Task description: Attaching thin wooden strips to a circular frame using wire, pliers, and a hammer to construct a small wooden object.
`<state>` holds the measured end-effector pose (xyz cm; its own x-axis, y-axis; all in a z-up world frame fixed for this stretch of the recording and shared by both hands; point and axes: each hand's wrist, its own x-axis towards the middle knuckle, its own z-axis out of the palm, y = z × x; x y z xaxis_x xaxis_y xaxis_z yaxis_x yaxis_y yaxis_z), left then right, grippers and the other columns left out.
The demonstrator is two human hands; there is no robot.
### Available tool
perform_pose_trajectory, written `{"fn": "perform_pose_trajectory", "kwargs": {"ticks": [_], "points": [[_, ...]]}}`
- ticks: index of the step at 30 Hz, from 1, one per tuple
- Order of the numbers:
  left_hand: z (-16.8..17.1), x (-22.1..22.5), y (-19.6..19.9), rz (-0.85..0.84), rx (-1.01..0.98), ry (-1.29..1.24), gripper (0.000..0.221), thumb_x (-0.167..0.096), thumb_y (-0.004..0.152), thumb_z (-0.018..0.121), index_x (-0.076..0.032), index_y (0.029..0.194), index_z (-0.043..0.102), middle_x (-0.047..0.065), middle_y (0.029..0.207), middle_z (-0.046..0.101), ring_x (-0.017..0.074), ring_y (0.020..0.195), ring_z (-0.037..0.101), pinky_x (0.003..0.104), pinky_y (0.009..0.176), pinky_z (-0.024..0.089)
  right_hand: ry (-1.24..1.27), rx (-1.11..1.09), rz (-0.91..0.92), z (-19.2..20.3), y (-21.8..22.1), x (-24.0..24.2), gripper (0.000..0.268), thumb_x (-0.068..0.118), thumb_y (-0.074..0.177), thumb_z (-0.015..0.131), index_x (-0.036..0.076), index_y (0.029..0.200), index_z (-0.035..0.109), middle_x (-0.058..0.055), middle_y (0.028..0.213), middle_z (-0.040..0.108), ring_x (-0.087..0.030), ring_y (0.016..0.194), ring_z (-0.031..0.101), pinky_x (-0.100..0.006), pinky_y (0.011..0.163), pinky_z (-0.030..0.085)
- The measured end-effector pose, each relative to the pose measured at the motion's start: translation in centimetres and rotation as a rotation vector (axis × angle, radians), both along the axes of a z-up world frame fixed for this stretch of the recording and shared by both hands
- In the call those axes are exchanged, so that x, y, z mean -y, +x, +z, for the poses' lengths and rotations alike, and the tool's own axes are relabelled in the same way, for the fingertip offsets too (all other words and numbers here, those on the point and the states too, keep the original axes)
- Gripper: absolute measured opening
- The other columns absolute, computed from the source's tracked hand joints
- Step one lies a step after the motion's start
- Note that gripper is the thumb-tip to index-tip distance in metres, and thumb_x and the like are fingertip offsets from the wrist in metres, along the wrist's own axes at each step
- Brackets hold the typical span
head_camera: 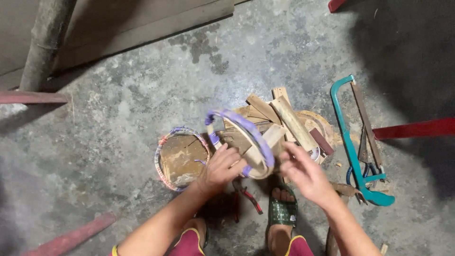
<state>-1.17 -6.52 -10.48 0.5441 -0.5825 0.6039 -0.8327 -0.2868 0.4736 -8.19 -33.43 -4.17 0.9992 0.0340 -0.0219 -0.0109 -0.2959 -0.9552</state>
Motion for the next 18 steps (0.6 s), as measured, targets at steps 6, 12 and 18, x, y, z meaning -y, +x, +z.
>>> {"fn": "perform_pose_trajectory", "kwargs": {"ticks": [6,12,18], "points": [[-2.9,-1.5,0.3,0.084,0.356,0.186,0.018,-0.025,0.107,0.052,-0.019,0.101,0.068,0.007,0.092,0.059,0.0310,0.097,0.066,0.057,0.104,0.049,0.087,0.076,0.266,-4.1,-1.0,-3.3,0.022,0.024,0.092,0.065,0.004,0.099,0.071,-0.013,0.099,0.068,-0.028,0.083,0.069,-0.042,0.073,0.057],[1.0,-3.9,-1.1,0.340,0.114,0.511,0.038,-0.017,0.089,0.065,-0.019,0.127,0.066,0.006,0.141,0.060,0.0184,0.134,0.052,0.035,0.109,0.030,-0.308,0.266,0.196,-4.9,-3.9,-7.6,0.010,0.008,0.084,0.069,0.004,0.092,0.072,-0.009,0.103,0.070,-0.019,0.081,0.070,-0.026,0.072,0.062],[0.2,-3.7,-4.1,0.318,-0.923,0.299,0.020,-0.019,0.086,0.071,-0.016,0.106,0.073,0.000,0.079,0.078,0.0205,0.062,0.071,0.034,0.057,0.055,-0.418,0.133,0.162,-6.0,-4.3,-8.7,0.029,0.008,0.074,0.074,0.011,0.102,0.066,-0.004,0.097,0.072,-0.025,0.075,0.069,-0.034,0.061,0.055]]}}
